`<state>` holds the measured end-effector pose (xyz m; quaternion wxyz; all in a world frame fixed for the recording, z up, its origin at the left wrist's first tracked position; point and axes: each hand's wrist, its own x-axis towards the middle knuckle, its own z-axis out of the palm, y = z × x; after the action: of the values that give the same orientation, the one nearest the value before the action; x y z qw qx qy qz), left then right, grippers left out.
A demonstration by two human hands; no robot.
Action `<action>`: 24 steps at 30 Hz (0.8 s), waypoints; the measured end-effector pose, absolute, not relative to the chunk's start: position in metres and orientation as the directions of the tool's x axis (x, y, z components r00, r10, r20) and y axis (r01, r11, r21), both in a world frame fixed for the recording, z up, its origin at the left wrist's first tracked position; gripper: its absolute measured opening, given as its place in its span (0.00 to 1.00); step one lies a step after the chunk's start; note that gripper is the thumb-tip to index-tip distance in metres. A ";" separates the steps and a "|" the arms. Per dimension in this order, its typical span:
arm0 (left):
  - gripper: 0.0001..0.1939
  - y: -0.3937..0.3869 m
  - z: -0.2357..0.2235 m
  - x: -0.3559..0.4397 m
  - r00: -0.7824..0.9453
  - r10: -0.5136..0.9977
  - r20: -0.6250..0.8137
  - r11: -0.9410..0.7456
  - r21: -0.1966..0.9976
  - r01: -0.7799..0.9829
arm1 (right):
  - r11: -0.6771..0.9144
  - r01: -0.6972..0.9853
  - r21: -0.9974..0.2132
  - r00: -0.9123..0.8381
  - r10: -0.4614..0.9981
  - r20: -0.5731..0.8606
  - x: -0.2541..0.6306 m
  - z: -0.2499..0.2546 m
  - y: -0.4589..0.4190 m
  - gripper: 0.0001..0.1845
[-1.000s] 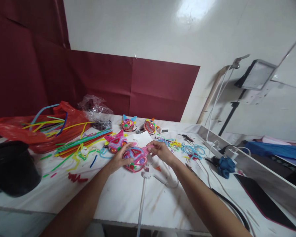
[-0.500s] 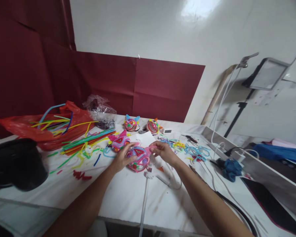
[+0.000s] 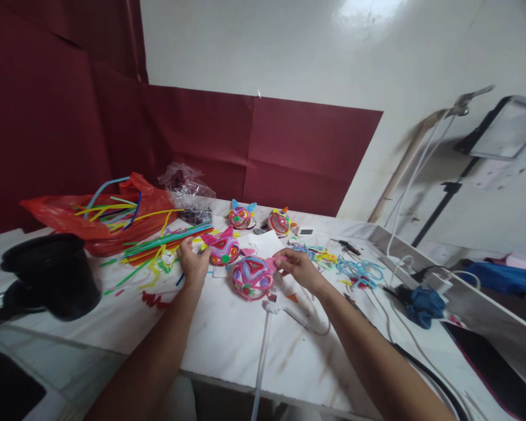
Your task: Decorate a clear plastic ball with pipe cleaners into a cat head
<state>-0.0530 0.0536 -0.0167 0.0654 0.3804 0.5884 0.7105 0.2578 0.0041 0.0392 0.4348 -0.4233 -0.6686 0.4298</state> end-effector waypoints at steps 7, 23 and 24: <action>0.22 0.048 -0.009 -0.061 -0.729 0.486 0.481 -0.304 0.876 0.375 | 0.276 0.195 -0.941 -0.266 0.939 0.220 0.258 0.039 0.005 0.26; 0.10 0.018 0.015 -0.041 -0.586 0.448 0.675 -0.429 0.737 0.521 | 0.273 0.209 -0.939 -0.263 0.940 0.215 0.258 0.041 0.005 0.27; 0.08 0.012 0.015 -0.036 -0.504 0.476 0.721 -0.470 0.693 0.547 | 0.269 0.208 -0.941 -0.258 0.943 0.212 0.258 0.041 0.004 0.27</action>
<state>-0.0356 0.0118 0.0147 -0.0254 0.4974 0.5141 0.6983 0.2582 0.0042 0.0409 0.4317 -0.4297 -0.6693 0.4255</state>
